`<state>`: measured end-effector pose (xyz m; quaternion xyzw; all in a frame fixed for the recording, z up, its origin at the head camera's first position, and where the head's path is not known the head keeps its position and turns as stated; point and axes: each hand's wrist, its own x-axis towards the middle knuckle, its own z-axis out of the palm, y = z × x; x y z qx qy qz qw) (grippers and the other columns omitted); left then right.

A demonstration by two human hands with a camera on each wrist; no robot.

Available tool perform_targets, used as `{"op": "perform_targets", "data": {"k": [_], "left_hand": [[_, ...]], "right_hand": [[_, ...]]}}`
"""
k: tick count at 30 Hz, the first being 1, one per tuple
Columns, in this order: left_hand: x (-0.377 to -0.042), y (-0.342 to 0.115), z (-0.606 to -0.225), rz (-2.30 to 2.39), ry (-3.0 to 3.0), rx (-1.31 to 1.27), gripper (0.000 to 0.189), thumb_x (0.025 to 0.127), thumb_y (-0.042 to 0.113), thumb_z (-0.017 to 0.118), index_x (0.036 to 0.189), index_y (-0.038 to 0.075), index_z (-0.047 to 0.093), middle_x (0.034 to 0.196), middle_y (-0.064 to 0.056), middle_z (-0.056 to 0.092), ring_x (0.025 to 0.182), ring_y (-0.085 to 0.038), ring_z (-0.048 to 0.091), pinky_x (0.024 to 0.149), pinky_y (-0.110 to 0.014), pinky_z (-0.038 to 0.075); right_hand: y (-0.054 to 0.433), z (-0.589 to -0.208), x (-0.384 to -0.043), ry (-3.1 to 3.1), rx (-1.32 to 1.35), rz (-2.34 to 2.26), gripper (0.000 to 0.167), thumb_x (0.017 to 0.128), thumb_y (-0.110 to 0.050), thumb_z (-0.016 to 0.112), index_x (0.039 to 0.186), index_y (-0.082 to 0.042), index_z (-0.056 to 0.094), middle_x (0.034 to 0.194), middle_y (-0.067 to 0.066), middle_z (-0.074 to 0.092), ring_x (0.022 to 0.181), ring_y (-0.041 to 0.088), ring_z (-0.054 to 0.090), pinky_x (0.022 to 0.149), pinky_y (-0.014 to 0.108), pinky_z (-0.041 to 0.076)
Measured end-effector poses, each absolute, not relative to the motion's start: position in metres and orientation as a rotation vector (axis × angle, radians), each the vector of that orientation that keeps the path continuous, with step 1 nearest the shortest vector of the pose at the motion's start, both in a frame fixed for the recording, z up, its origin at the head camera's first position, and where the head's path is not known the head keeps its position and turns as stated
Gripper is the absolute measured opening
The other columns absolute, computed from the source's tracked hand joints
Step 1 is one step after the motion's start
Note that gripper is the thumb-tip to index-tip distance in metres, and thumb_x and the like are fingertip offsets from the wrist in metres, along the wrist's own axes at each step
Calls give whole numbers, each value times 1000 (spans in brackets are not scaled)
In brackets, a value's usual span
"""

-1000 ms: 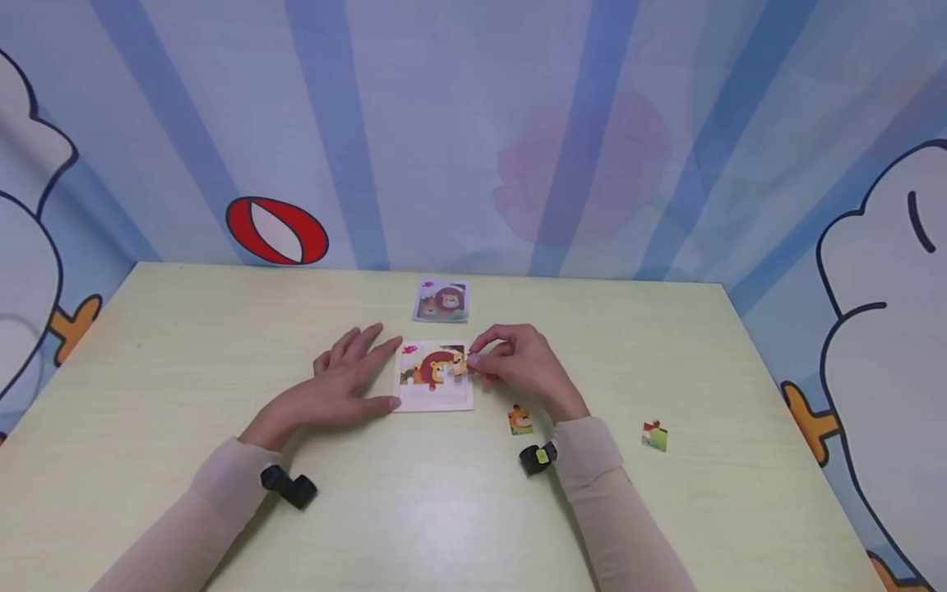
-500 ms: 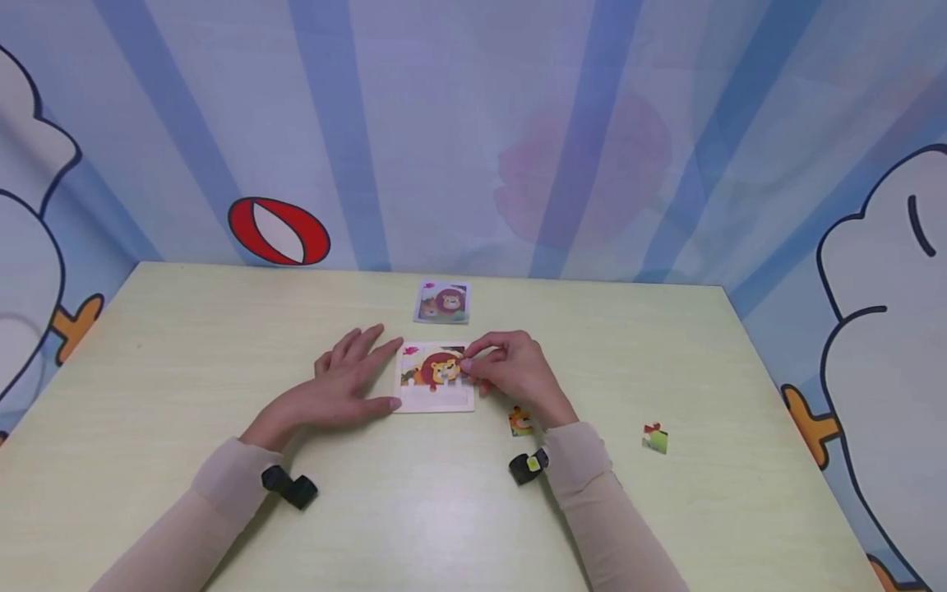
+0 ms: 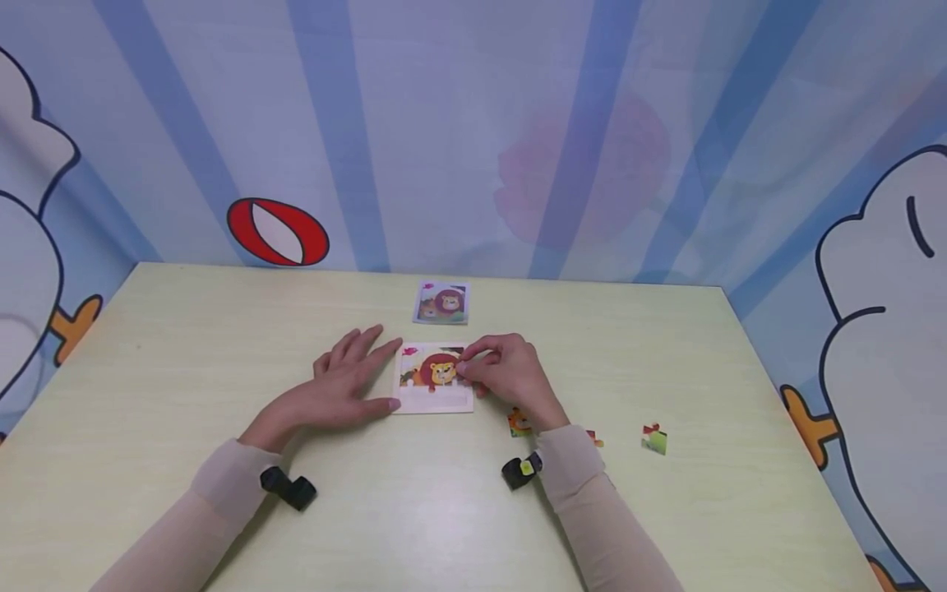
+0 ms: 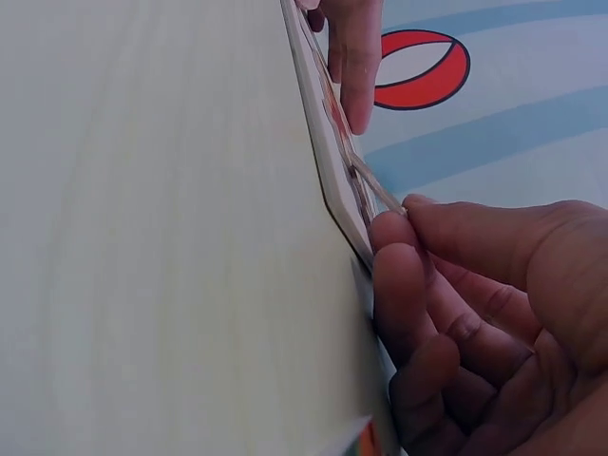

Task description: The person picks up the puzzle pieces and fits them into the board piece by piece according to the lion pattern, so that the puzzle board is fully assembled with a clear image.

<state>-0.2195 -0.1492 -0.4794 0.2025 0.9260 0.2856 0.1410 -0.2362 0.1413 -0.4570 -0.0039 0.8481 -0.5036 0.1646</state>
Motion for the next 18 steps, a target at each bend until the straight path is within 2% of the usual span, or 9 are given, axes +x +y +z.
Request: {"op": "perform_targets", "data": {"k": [6, 12, 18], "left_hand": [[-222, -148, -484, 795, 2678, 557, 95, 96, 46, 72, 173, 22, 23, 184, -10, 0, 168, -42, -9, 128, -74, 5], [-219, -148, -478, 805, 2669, 564, 94, 95, 43, 73, 173, 20, 25, 183, -12, 1, 168, -44, -8, 128, -75, 3], [-216, -148, -470, 812, 2654, 583, 93, 96, 45, 72, 173, 20, 25, 183, -15, 2, 167, -47, -7, 126, -78, 4]], "right_hand": [[136, -456, -234, 2493, -12, -1375, 16, 96, -25, 81, 108, -14, 82, 73, 2, 75, 62, 17, 65, 69, 30, 51], [134, -457, -233, 2553, -42, -1345, 16, 97, -25, 80, 107, -12, 81, 73, 4, 74, 62, 18, 64, 63, 29, 47], [133, -459, -232, 2580, -46, -1339, 16, 96, -27, 80, 106, -14, 81, 75, 5, 74, 62, 18, 63, 62, 29, 47]]}}
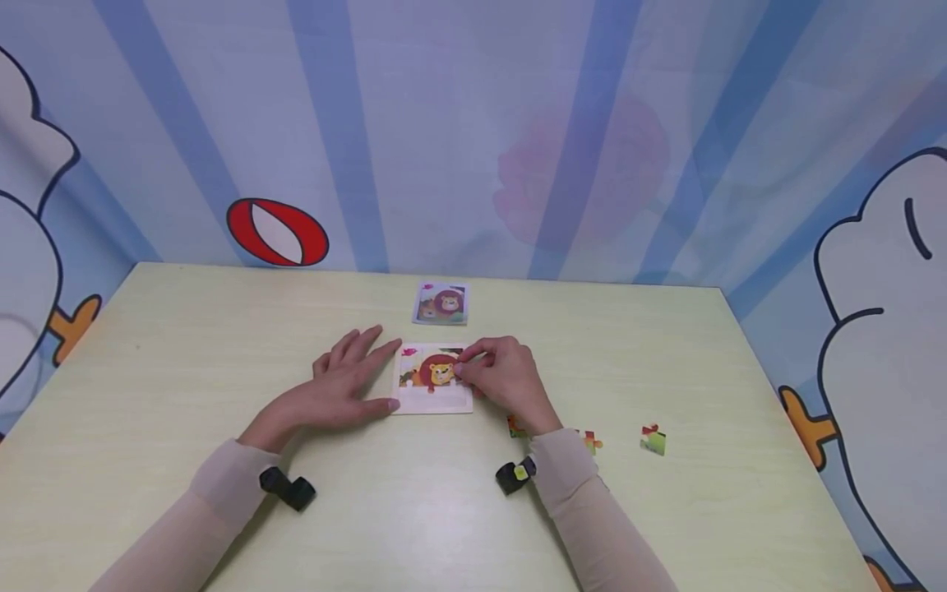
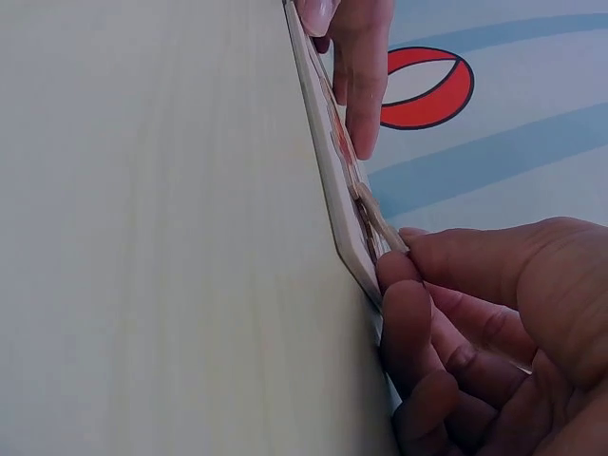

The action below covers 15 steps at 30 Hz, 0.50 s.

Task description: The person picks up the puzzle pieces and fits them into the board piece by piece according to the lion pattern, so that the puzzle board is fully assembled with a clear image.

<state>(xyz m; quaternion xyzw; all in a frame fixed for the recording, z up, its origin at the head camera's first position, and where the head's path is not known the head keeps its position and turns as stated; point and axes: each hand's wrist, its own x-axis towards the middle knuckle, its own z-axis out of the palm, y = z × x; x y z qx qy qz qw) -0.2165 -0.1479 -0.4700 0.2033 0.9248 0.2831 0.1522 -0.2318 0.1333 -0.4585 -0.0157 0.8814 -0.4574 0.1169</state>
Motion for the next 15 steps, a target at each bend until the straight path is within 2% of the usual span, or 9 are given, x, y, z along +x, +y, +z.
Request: {"op": "perform_targets", "data": {"k": [6, 15], "left_hand": [[-218, -149, -475, 830, 2663, 589, 93, 96, 49, 71, 172, 22, 25, 183, -13, 3, 167, -47, -6, 125, -78, 5], [-220, -149, -480, 824, 2664, 571, 94, 96, 47, 72, 173, 22, 24, 184, -11, 1, 168, -44, -8, 127, -76, 3]], "right_hand": [[133, -460, -232, 2584, -34, -1345, 16, 96, -27, 80, 106, -14, 81, 77, 5, 75, 62, 18, 63, 62, 29, 48], [133, -462, -233, 2600, -10, -1344, 16, 94, -26, 83, 104, -13, 81, 81, 5, 75, 67, 18, 61, 62, 28, 47]]}}
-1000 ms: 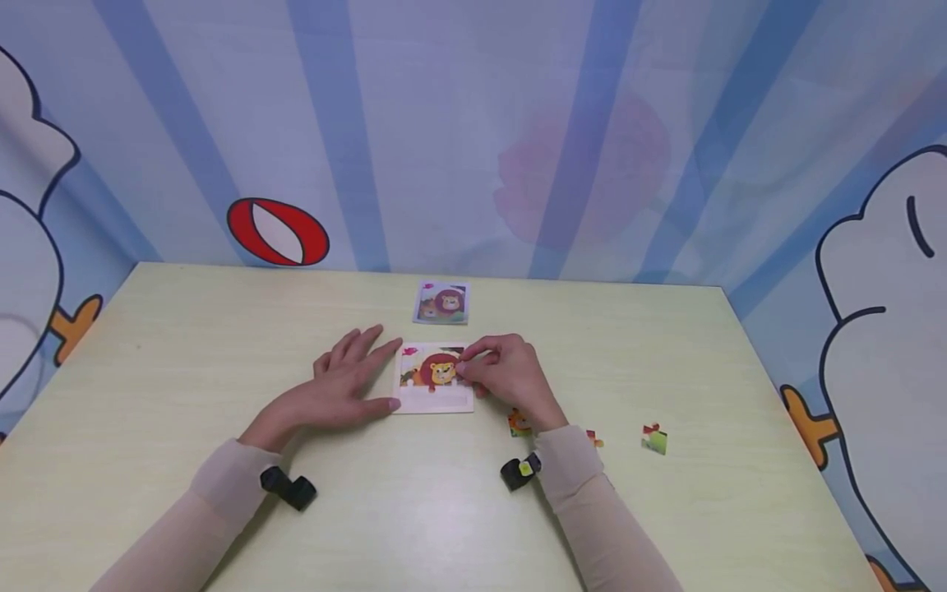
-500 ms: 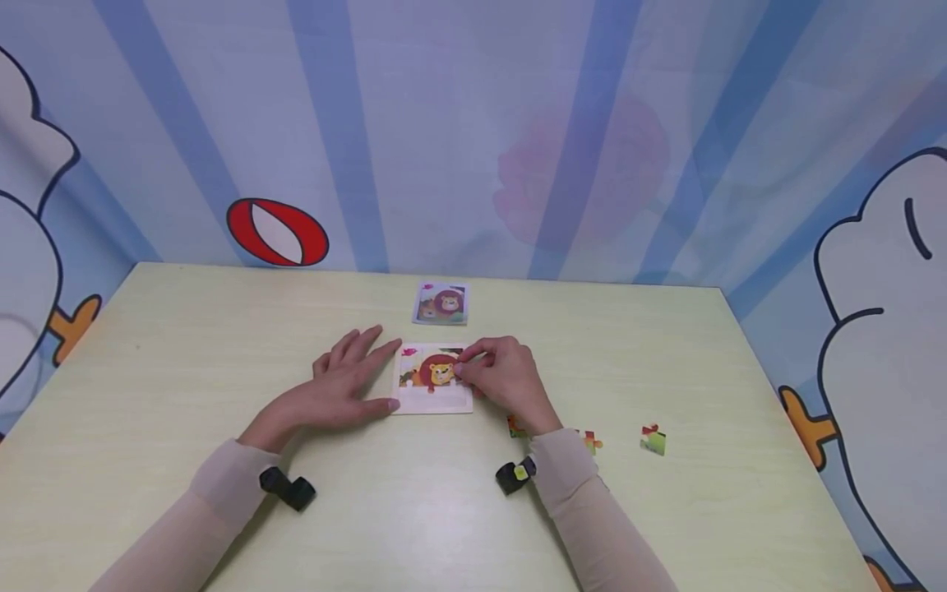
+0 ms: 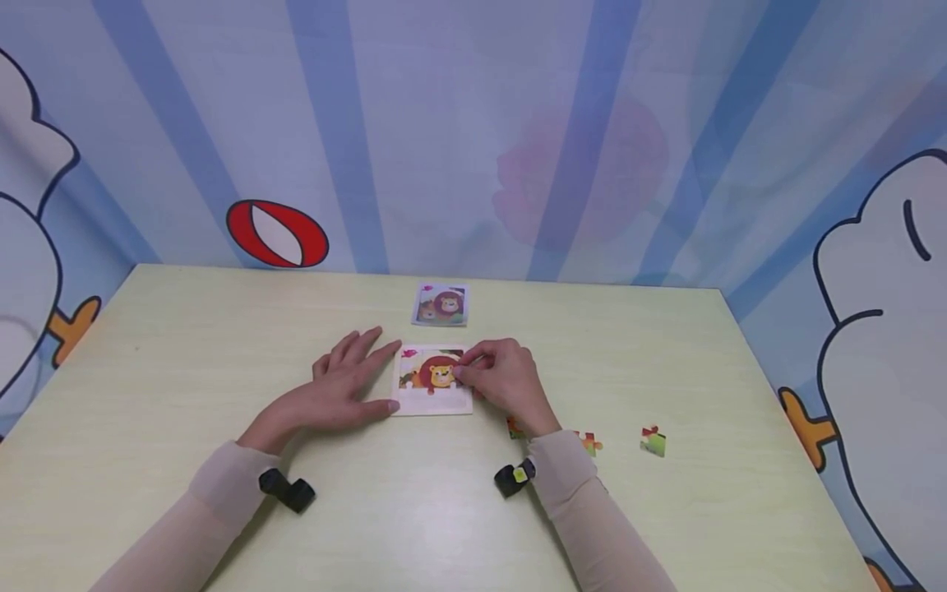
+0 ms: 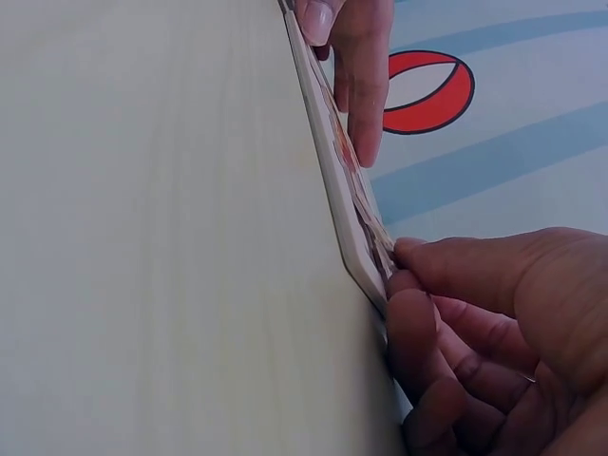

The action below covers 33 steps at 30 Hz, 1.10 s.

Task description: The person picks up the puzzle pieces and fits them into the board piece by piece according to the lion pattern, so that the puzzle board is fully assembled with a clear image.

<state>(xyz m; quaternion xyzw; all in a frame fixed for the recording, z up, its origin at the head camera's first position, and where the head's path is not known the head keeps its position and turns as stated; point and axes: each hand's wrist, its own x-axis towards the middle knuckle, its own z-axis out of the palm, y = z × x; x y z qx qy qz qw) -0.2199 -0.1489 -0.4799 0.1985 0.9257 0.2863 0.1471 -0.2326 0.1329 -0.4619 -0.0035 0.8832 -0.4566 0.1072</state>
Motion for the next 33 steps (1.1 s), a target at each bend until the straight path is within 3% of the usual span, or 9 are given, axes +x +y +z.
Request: {"op": "perform_targets", "data": {"k": [9, 17, 33], "left_hand": [[-216, -149, -470, 814, 2656, 577, 94, 96, 47, 71, 173, 21, 24, 183, -14, 2, 167, -48, -7, 125, -79, 5], [-218, -148, -475, 837, 2648, 553, 93, 97, 43, 71, 173, 21, 24, 184, -11, 0, 169, -43, -10, 127, -76, 3], [-216, -150, -471, 838, 2654, 604, 93, 96, 48, 71, 173, 21, 24, 183, -14, 3, 167, -47, -6, 125, -78, 5]], "right_hand": [[132, -462, -232, 2613, -9, -1337, 17, 94, -27, 83, 105, -14, 81, 82, 5, 74, 69, 20, 60, 64, 29, 46], [131, -460, -231, 2628, -14, -1279, 22, 92, -27, 85, 110, -14, 80, 83, 4, 70, 79, 22, 58, 71, 31, 44], [133, -463, -232, 2646, -91, -1271, 18, 92, -25, 84, 106, -14, 79, 79, 3, 69, 75, 21, 57, 71, 32, 43]]}}
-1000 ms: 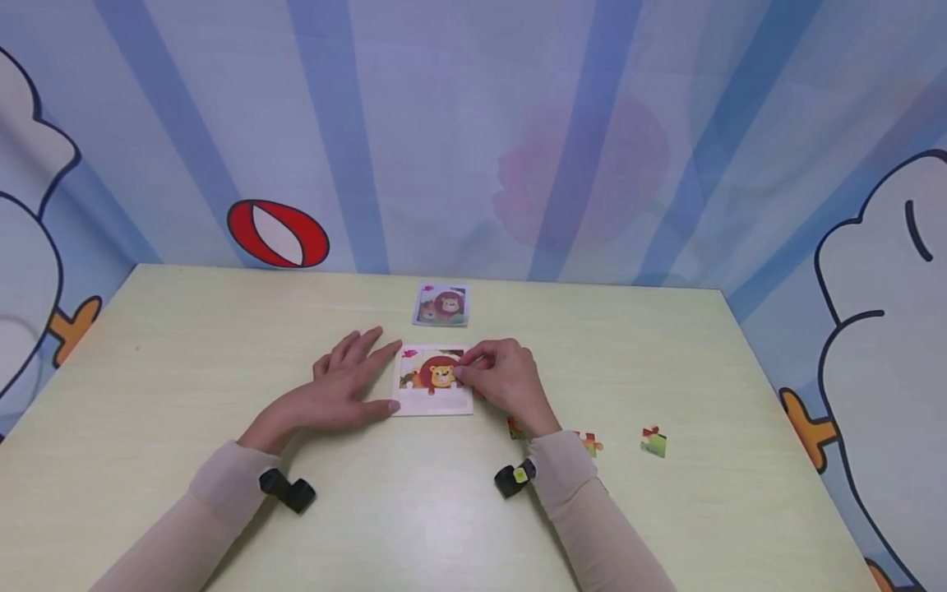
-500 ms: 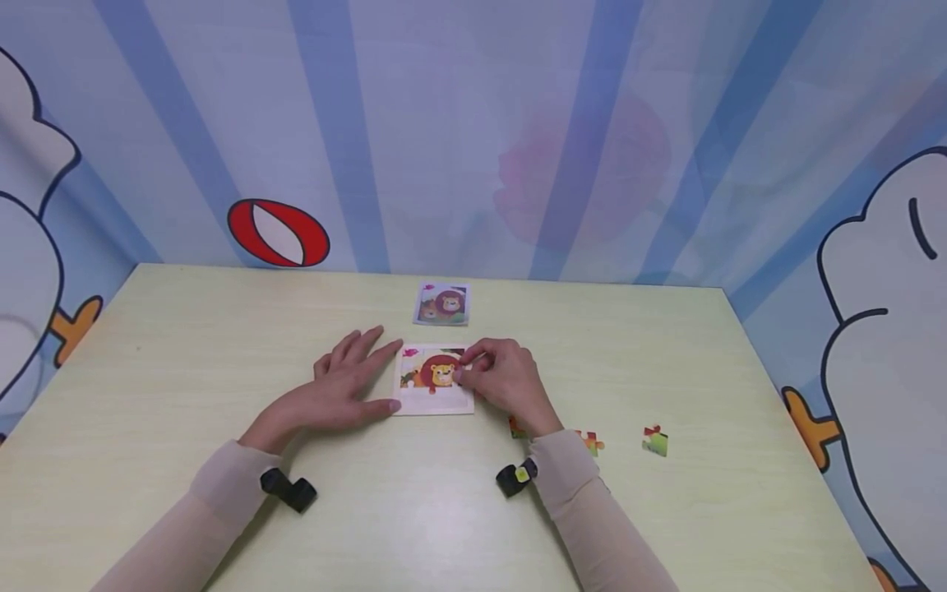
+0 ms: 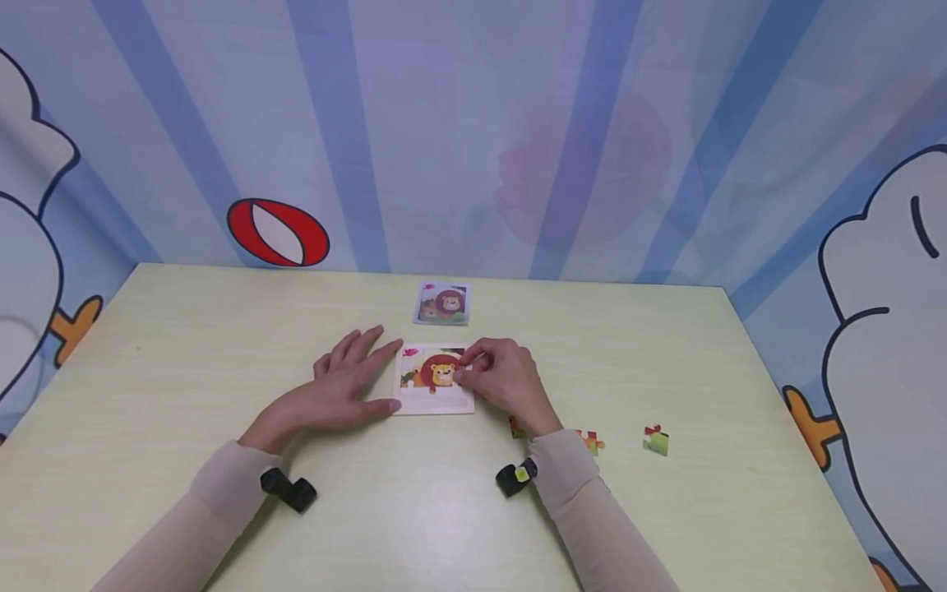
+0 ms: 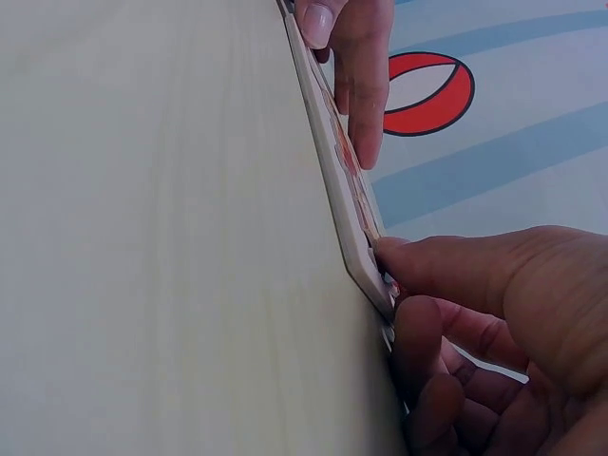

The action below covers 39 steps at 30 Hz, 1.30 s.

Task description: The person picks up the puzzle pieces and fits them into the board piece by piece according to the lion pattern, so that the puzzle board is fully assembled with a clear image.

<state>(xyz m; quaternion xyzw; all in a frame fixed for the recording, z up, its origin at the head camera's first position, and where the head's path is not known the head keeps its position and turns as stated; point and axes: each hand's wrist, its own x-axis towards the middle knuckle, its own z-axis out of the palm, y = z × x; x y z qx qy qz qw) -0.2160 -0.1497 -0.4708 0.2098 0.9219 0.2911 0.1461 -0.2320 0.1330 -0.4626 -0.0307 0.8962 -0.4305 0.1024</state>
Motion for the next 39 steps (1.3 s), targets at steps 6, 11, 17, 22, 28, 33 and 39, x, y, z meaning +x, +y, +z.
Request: {"op": "perform_targets", "data": {"k": [6, 11, 17, 22, 28, 33, 39], "left_hand": [[-217, -149, -472, 835, 2644, 576, 92, 97, 45, 70, 173, 21, 23, 183, -12, 1, 168, -44, -8, 127, -75, 4], [-217, -149, -472, 851, 2643, 576, 93, 97, 46, 71, 173, 22, 24, 183, -12, 2, 168, -44, -8, 126, -76, 4], [-217, -149, -472, 857, 2644, 586, 94, 96, 48, 71, 173, 21, 24, 183, -13, 2, 167, -45, -8, 126, -77, 4], [-218, -149, -476, 845, 2649, 563, 94, 97, 45, 71, 173, 20, 23, 184, -11, 0, 168, -42, -9, 127, -74, 3], [-219, -149, -477, 831, 2649, 566, 96, 96, 46, 72, 173, 19, 22, 184, -11, -1, 168, -43, -10, 127, -75, 2], [-218, -149, -475, 830, 2649, 569, 94, 97, 44, 71, 173, 19, 22, 184, -12, 0, 168, -43, -9, 127, -75, 3], [-217, -149, -474, 824, 2653, 580, 93, 97, 43, 71, 173, 18, 23, 183, -14, 2, 167, -46, -7, 126, -77, 4]], "right_hand": [[133, -463, -232, 2647, -80, -1263, 18, 93, -25, 84, 106, -14, 79, 80, 3, 69, 76, 21, 57, 72, 32, 43], [133, -462, -232, 2649, -84, -1262, 19, 93, -24, 84, 107, -13, 78, 80, 3, 69, 77, 21, 57, 72, 32, 44], [134, -461, -231, 2651, -107, -1255, 19, 93, -24, 84, 106, -13, 76, 81, 4, 68, 77, 21, 56, 71, 32, 44], [134, -462, -230, 2660, -118, -1263, 18, 93, -25, 84, 103, -13, 75, 80, 3, 67, 75, 21, 56, 70, 32, 43], [133, -463, -230, 2682, -116, -1271, 18, 93, -25, 83, 101, -13, 74, 80, 3, 69, 74, 21, 57, 70, 32, 44], [133, -464, -230, 2682, -97, -1274, 18, 93, -26, 84, 101, -13, 74, 80, 3, 69, 75, 21, 57, 70, 32, 44], [133, -464, -230, 2685, -96, -1274, 18, 92, -25, 84, 101, -13, 74, 79, 3, 68, 74, 21, 57, 70, 32, 44]]}}
